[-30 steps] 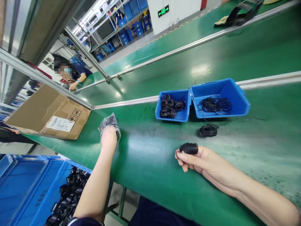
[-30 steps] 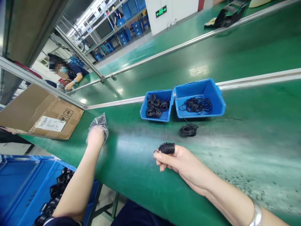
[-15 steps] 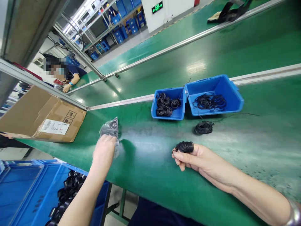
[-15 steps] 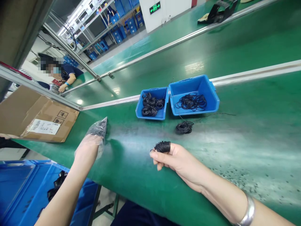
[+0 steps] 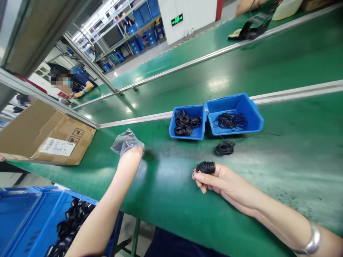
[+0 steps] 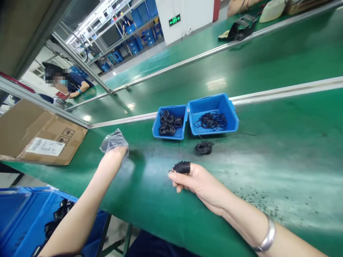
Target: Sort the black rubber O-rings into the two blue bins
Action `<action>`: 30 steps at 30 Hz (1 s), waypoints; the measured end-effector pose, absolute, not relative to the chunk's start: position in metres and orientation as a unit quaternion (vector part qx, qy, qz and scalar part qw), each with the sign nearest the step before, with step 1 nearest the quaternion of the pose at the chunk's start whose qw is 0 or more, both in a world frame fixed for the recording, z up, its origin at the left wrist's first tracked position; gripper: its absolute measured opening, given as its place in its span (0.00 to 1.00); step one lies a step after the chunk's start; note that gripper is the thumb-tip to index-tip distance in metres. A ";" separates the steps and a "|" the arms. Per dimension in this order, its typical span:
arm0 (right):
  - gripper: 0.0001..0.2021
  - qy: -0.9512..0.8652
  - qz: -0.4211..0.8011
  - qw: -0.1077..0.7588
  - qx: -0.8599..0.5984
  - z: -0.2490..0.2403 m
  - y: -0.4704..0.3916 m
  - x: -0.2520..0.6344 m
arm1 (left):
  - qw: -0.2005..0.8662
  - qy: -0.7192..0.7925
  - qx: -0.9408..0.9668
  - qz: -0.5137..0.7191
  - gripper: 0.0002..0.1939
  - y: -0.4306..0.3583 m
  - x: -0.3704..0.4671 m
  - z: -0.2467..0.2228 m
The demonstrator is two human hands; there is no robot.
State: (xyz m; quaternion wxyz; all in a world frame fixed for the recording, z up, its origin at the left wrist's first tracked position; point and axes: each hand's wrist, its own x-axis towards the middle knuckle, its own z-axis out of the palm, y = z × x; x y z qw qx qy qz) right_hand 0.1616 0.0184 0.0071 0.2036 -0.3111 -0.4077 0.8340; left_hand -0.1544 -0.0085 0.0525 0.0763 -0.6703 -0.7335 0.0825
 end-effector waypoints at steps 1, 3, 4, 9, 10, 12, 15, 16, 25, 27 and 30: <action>0.14 -0.404 0.836 0.205 -0.309 0.006 0.018 0.162 | 0.069 -0.725 -0.680 0.082 0.19 -0.022 -0.148 0.057; 0.14 -0.395 0.843 0.205 -0.302 0.005 0.018 0.162 | 0.071 -0.719 -0.691 0.033 0.20 -0.046 -0.138 0.063; 0.14 -0.388 0.848 0.205 -0.298 0.004 0.017 0.161 | 0.065 -0.721 -0.688 -0.043 0.17 -0.054 -0.133 0.065; 0.15 -0.339 0.861 0.239 -0.293 0.004 0.016 0.158 | -0.305 -0.683 -0.539 -0.387 0.13 -0.043 -0.092 0.057; 0.15 -0.332 0.860 0.252 -0.294 0.004 0.016 0.158 | -0.382 -0.652 -0.503 -0.419 0.14 -0.035 -0.081 0.056; 0.14 -0.322 0.855 0.280 -0.294 0.005 0.017 0.158 | -0.480 -0.595 -0.459 -0.452 0.15 -0.020 -0.061 0.055; 0.12 -0.317 0.845 0.320 -0.287 0.007 0.019 0.160 | -0.540 -0.547 -0.446 -0.458 0.14 -0.006 -0.040 0.054; 0.12 -0.315 0.842 0.332 -0.286 0.007 0.020 0.161 | -0.544 -0.542 -0.447 -0.459 0.14 -0.004 -0.037 0.052; 0.13 -0.329 0.779 0.411 -0.341 0.002 0.022 0.159 | -0.554 -0.545 -0.427 -0.462 0.09 -0.006 -0.028 0.031; 0.12 -0.341 0.766 0.411 -0.359 0.001 0.021 0.158 | -0.556 -0.546 -0.425 -0.461 0.09 -0.006 -0.028 0.029; 0.12 -0.350 0.759 0.402 -0.373 0.000 0.020 0.157 | -0.542 -0.551 -0.436 -0.462 0.12 -0.007 -0.028 0.026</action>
